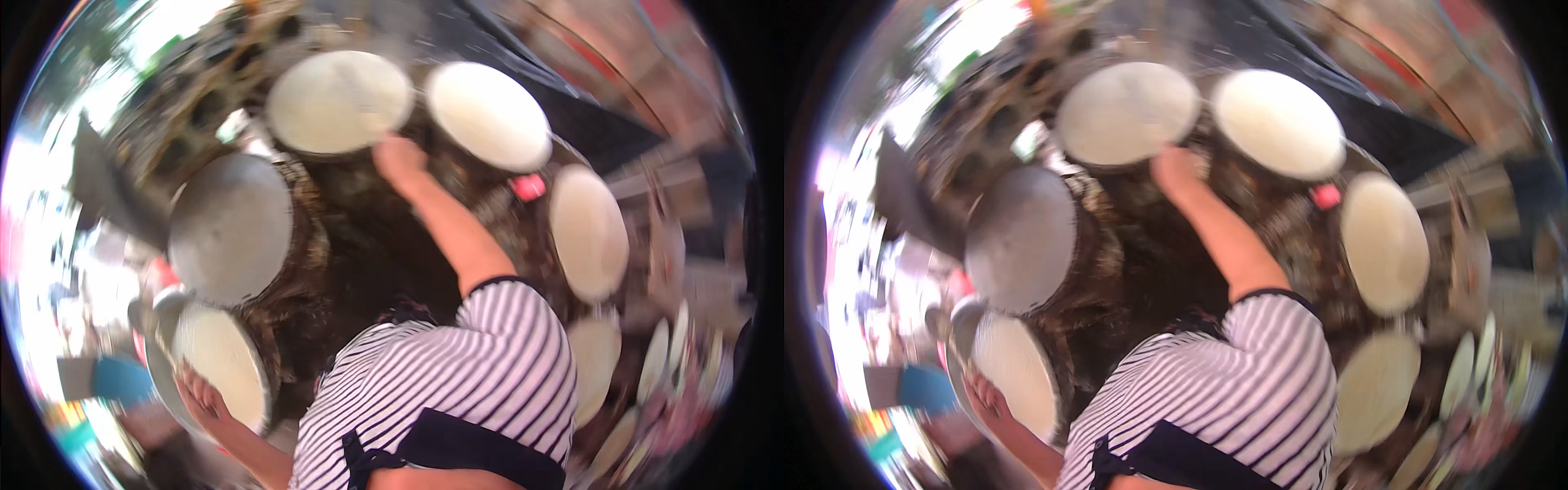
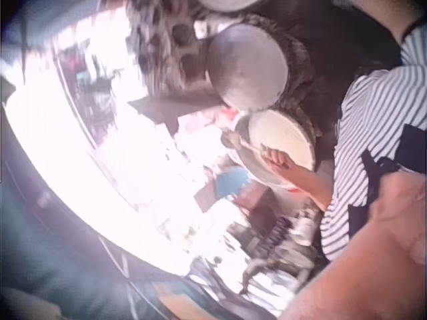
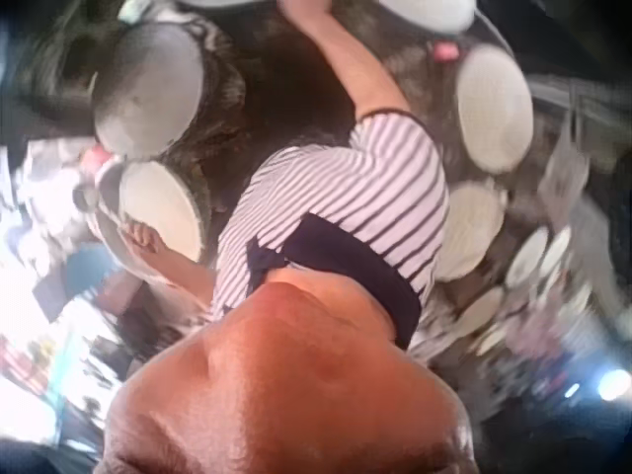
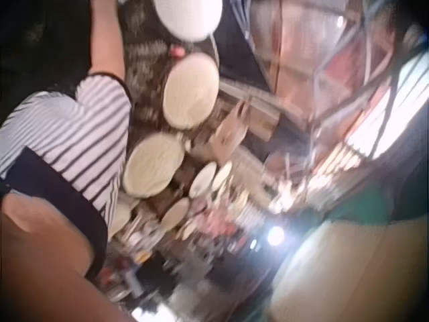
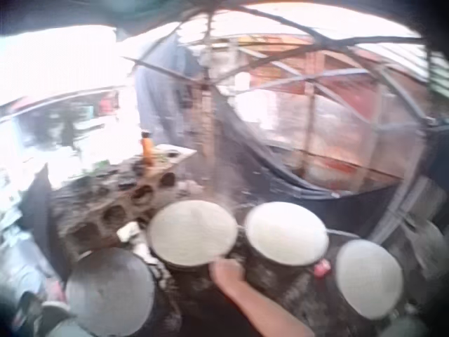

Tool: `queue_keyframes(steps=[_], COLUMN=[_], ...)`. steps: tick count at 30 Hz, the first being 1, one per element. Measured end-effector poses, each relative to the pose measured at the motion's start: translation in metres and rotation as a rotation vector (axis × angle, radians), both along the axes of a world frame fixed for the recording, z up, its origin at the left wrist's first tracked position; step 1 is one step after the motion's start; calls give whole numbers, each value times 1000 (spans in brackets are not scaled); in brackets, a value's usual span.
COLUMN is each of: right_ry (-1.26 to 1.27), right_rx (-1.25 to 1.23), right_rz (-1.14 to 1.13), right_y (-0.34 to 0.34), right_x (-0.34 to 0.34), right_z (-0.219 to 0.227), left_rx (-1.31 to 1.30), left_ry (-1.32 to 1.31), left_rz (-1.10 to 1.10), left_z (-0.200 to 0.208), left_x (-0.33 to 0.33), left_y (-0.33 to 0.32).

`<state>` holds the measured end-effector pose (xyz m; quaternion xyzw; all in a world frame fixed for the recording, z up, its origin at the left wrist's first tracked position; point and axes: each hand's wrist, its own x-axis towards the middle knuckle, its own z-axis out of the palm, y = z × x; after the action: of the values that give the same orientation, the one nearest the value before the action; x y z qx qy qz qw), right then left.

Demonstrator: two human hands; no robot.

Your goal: The person ladles batter onto multiple hot griddles, spreads it into thin circular crepes, and removes cooked crepes to a stack. The person repeats this cycle across several griddles, using a ladle and a wooden spreader.

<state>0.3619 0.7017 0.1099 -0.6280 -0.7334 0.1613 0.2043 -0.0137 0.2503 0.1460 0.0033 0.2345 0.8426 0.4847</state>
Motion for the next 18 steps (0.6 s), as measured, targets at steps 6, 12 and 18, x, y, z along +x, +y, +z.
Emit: queue_keyframes(steps=[6, 12, 18], right_ry=[562, 403, 411], right_rx=[-194, -361, 295], right_rz=[638, 940, 206], right_y=[-239, -375, -385], right_x=[-168, -206, -20], right_z=[-4, 0, 7], left_rx=[-508, -639, -587], left_ry=[337, 1029, 1296], left_rz=[144, 0, -365], left_z=[9, 22, 18], left_x=[35, 110, 110], left_y=[2, -43, -92])
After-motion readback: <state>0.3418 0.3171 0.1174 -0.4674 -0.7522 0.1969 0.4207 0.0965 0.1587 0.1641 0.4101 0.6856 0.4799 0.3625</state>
